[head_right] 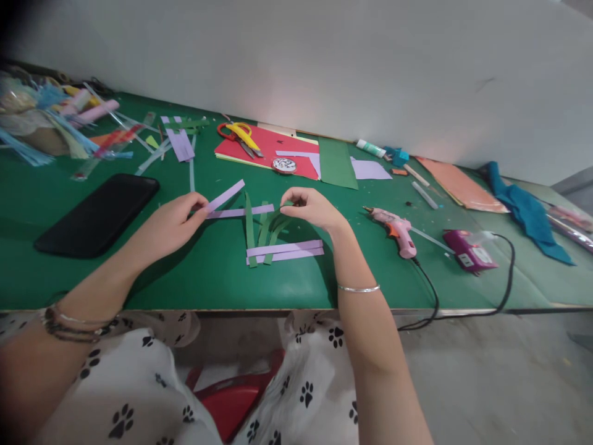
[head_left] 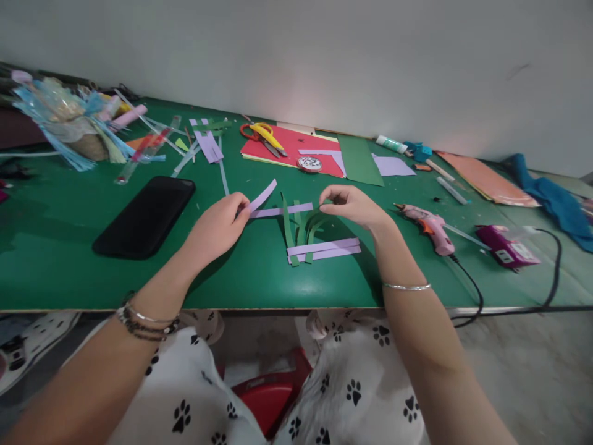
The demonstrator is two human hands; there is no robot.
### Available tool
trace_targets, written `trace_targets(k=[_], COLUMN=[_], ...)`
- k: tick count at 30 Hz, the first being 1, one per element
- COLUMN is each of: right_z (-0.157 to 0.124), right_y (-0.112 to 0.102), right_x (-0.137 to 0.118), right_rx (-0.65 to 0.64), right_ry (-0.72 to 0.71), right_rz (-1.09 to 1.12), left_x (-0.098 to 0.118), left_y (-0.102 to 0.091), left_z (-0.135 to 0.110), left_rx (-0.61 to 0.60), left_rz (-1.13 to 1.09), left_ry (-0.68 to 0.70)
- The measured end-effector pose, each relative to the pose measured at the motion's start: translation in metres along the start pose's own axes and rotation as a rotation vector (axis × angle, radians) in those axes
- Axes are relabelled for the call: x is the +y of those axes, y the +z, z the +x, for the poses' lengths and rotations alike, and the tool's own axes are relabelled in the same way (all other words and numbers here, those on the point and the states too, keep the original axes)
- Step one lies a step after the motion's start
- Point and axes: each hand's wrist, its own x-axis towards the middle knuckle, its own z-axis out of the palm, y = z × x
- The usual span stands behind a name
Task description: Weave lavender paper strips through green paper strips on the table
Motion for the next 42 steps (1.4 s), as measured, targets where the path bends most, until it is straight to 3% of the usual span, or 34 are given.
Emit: trace_targets(k=[9, 19, 27, 34, 42], right_z=[0.002, 0.005, 0.010, 0.019, 0.022], right_y=[0.004, 0.011, 0.019, 0.031, 0.037], right_x=[0.005, -0.002, -0.006, 0.001, 0.008], right_rx=[0.066, 0.087, 0.116, 0.118, 0.257], right_ry=[0.096, 0.014, 0.015, -0.049, -0.083], right_rz=[0.082, 0.021, -0.146, -0.301, -0.390], left_x=[-0.004, 0.000, 0.000, 0.000, 0.000], left_y=[0.001, 0.004, 0.007, 0.008, 0.009], left_z=[0.000, 0.002, 0.001, 0.000, 0.002], left_rx=[-0.031, -0.058, -0.080, -0.172, -0.136], left_rz=[0.111, -0.016, -0.120, -0.257, -0.186], left_ry=[-0.044, 0.076, 0.119, 0.130, 0.135])
